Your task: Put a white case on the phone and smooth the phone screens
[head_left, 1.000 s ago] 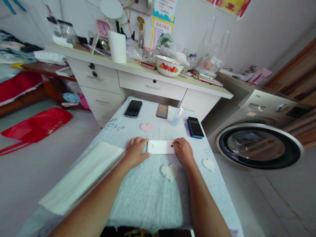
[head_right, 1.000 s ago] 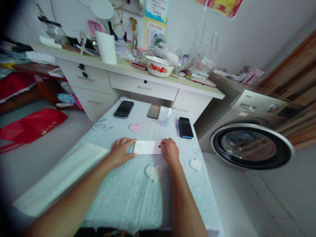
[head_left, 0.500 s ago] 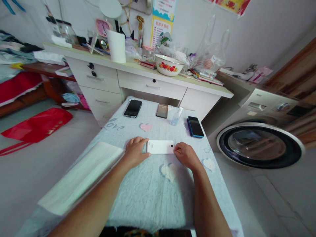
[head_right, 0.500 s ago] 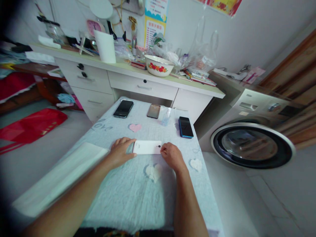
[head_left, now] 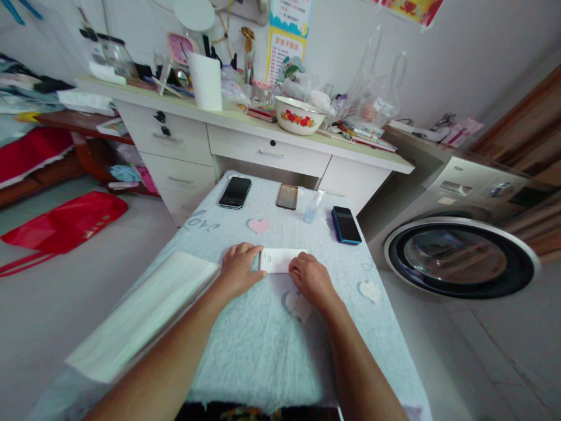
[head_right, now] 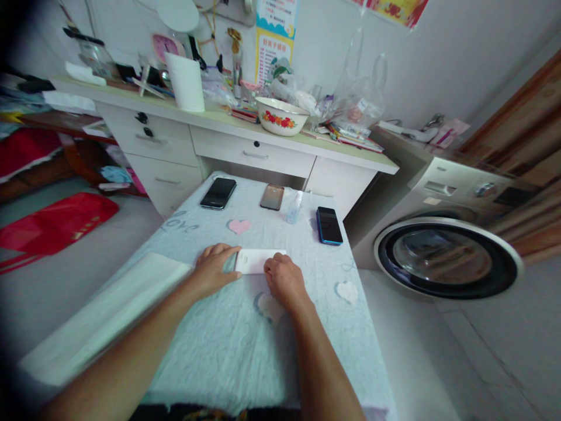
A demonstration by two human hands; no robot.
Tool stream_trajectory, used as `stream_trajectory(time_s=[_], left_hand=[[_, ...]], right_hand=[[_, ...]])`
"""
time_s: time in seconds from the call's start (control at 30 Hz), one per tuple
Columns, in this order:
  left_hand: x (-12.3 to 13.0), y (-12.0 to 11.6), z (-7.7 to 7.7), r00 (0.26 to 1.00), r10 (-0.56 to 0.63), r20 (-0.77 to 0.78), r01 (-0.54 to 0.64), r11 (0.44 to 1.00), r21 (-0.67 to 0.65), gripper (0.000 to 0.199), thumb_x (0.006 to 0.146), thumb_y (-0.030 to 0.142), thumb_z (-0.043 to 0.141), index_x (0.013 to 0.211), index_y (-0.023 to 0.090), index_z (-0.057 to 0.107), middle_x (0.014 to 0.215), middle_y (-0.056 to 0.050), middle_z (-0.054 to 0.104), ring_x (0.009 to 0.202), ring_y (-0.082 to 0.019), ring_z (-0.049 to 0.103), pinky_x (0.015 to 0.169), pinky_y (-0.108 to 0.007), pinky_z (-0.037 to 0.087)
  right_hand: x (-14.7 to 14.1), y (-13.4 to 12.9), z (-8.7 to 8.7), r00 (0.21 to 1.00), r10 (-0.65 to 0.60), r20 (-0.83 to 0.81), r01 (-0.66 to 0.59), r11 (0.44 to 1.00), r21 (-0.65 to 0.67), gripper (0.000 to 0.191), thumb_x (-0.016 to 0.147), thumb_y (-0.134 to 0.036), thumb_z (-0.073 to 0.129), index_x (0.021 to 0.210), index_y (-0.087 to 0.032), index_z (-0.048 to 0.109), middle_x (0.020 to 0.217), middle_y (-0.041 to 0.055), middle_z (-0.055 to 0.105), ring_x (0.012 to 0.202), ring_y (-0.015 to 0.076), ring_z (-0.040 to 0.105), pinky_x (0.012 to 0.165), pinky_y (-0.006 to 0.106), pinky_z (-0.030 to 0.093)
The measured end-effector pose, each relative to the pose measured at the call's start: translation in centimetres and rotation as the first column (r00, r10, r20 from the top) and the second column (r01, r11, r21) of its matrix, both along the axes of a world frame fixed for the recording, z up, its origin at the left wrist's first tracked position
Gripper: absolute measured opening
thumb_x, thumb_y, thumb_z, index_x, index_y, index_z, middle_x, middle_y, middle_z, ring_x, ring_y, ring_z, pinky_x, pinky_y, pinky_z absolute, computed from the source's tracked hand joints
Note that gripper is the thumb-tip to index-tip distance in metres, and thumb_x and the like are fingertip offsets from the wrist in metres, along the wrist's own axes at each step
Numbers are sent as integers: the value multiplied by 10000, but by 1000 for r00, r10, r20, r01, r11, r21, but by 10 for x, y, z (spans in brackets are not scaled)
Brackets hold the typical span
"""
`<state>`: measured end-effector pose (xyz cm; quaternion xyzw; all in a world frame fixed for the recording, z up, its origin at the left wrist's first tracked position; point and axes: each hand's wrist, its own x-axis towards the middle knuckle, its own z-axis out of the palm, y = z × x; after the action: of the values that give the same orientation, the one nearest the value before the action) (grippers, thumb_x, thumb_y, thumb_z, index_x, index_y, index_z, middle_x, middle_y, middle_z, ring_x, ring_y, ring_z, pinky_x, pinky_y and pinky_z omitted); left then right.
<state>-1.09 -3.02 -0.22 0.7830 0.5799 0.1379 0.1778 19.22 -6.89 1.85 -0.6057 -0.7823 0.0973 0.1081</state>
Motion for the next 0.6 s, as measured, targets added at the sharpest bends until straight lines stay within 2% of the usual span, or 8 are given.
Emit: stream_trajectory(time_s=[0.23,0.6], left_hand=[[-1,1,-5,1000,-5,15,4,1000,23,574,686,382,615,1238,261,510,1180,-52,532,1110,-267,442,965,-378,326],[-3,2,-7,1000,-13,16,13,1000,11,576,691,401,606,1244,284,495,1194,-42,528,1117,-272,436,953,-378,326]], right_hand=[[-14,-1,1,995,42,93,-42,999,-4,158,889,-199,469,852,-210,622,884,33,572,850,151,500,645,224,335],[24,-4,10,996,-72,50,74,996,-55,157,819,-118,472,776,-189,605,851,23,561,779,121,492,634,212,302]])
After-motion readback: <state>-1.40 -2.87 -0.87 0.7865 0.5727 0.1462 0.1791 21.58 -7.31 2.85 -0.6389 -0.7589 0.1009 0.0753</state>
